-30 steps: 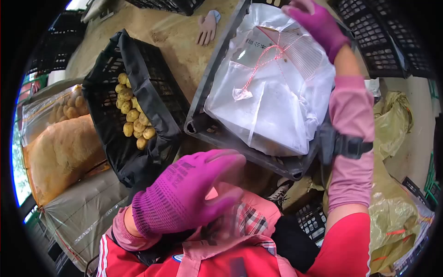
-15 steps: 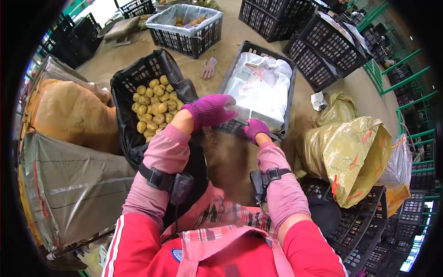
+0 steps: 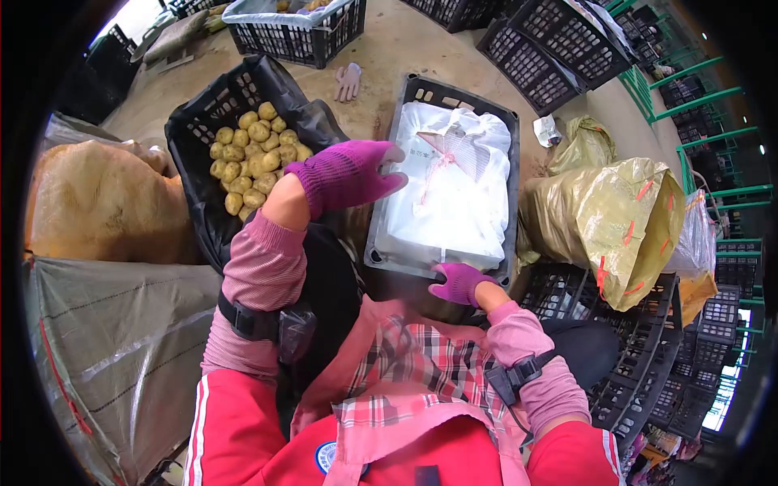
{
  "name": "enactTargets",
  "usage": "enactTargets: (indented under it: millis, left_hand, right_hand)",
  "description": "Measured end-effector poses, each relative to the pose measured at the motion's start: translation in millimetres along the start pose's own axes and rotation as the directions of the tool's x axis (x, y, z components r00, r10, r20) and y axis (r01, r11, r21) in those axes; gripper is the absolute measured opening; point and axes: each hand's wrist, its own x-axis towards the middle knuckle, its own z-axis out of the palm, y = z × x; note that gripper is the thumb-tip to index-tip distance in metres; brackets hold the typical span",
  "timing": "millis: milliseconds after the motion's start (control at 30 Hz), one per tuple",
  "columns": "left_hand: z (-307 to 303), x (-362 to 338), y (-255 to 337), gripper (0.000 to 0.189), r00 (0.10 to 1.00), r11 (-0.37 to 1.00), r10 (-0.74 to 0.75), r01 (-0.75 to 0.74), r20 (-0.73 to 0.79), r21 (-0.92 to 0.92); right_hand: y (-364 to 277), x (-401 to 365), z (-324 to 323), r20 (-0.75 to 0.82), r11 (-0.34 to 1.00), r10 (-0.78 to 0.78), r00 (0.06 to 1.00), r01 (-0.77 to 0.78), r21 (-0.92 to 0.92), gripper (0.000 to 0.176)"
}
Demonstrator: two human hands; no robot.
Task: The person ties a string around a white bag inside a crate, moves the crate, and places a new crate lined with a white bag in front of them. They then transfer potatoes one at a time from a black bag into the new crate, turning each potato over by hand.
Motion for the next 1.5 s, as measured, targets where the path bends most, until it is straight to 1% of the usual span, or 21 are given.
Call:
enactTargets:
  millis: [67,100,133,200,233,300,367,433,467,533,600,633,733,767,900,933,1067,1167,1267,1400,1500]
  left_hand:
    - [1.5,-0.9,-0.4,0.046,1.0,1.0,0.004,-0.004,0.002,0.0]
    - [3.3,-1.0,-3.7,0.043,1.0,1.0,0.015,-0.015,-0.016,0.018]
    - [5.6,-2.4,-6.6,0.04,0.999,0.999,0.027,-0.026,-0.028,0.038]
    - [11.9,-1.4,-14.4,0.04,0.999,0.995,-0.002,0.006,-0.05,0.095]
    - [11.0,1.0,-16.9,0.04,0.997,0.991,-0.012,0.022,-0.071,0.13]
    - [5.7,1.7,-12.4,0.04,0.996,0.99,-0.082,0.085,-0.03,0.115]
    - [1.7,0.5,-10.6,0.04,0.992,0.989,-0.122,0.125,-0.04,0.073]
    - [3.7,-3.4,-12.6,0.04,0.985,0.99,-0.142,0.142,-0.103,-0.008]
    - [6.2,-2.6,-13.1,0.04,0.979,0.985,-0.174,0.172,-0.108,-0.025]
    - [11.8,7.5,-13.7,0.042,0.968,0.973,-0.227,0.223,-0.108,-0.052]
    - [39.5,34.7,-26.3,0.043,0.972,0.98,-0.118,0.147,-0.206,0.133]
    - [50.7,50.1,-24.8,0.044,0.967,0.967,-0.056,0.114,-0.247,0.226]
    - [99.8,105.5,-26.0,0.04,0.968,0.974,-0.126,0.162,-0.217,0.16]
    - [114.3,122.9,-24.8,0.04,0.955,0.977,-0.213,0.214,-0.204,-0.018]
    - [143.2,165.1,-40.3,0.037,0.961,0.917,-0.23,0.266,0.151,-0.298]
    - [155.4,167.8,-42.4,0.032,0.956,0.795,-0.272,0.286,0.108,-0.534]
    - [161.5,168.1,-41.8,0.028,0.945,0.704,-0.325,0.267,0.036,-0.658]
    - [158.5,164.7,-35.5,0.025,0.924,0.761,-0.38,0.279,-0.053,-0.586]
    - [155.4,160.8,-26.3,0.023,0.912,0.82,-0.395,0.296,-0.11,-0.49]
    - [157.0,158.1,-27.7,0.022,0.928,0.89,-0.315,0.215,-0.2,-0.402]
    - [152.4,155.3,-21.9,0.022,0.927,0.898,-0.321,0.233,-0.193,-0.373]
  right_hand:
    - [-19.3,8.3,-44.8,0.189,0.999,0.044,0.981,-0.041,-0.02,0.045]
    - [-20.5,20.1,-66.2,0.107,0.989,0.021,0.994,-0.036,0.14,0.041]
    - [-27.5,26.4,-83.5,-0.163,0.989,0.06,0.985,-0.036,0.143,0.04]
    - [-25.4,62.7,-110.5,-0.602,0.976,-0.15,0.784,0.02,-0.218,0.055]
    - [-28.3,77.6,-125.8,-0.64,0.938,-0.209,0.74,-0.033,-0.345,0.059]
    - [-11.3,128.3,-132.8,-0.639,0.835,-0.262,0.723,-0.163,-0.526,0.055]
    - [7.1,151.9,-145.6,-0.489,0.845,-0.205,0.848,-0.099,-0.526,0.032]
    - [-1.3,128.9,-181.7,-0.438,0.993,-0.111,0.892,0.08,-0.089,0.024]
    - [3.2,112.2,-185.1,-0.541,0.977,-0.167,0.825,0.212,0.022,0.023]
    - [9.9,73.1,-192.6,-0.48,0.812,-0.145,0.865,0.381,0.442,0.018]
    - [27.5,55.1,-178.6,-0.496,0.675,-0.282,0.821,0.538,0.506,0.018]
    - [35.4,47.8,-171.6,-0.51,0.592,-0.348,0.787,0.606,0.531,0.018]
    - [40.1,39.5,-146.5,-0.414,0.814,-0.361,0.836,0.499,0.298,0.015]
    - [37.6,41.4,-143.5,-0.441,0.827,-0.46,0.771,0.553,0.105,0.014]
    - [39.3,41.6,-145.2,-0.357,0.78,-0.569,0.741,0.623,0.051,0.017]
    - [40.7,40.0,-147.2,-0.316,0.78,-0.586,0.746,0.625,0.029,0.019]
    - [46.2,23.2,-172.8,-0.007,0.752,-0.588,0.809,0.549,0.365,0.039]
    - [44.9,24.1,-201.4,-0.224,0.721,-0.124,0.967,0.243,0.649,0.048]
    - [44.2,53.2,-193.0,-0.474,0.852,0.053,0.879,0.208,0.481,0.05]
    - [28.3,96.9,-157.7,-0.714,0.933,-0.07,0.697,0.299,0.201,0.034]
    - [30.1,112.6,-158.4,-0.553,0.932,0.025,0.833,0.181,0.314,0.025]
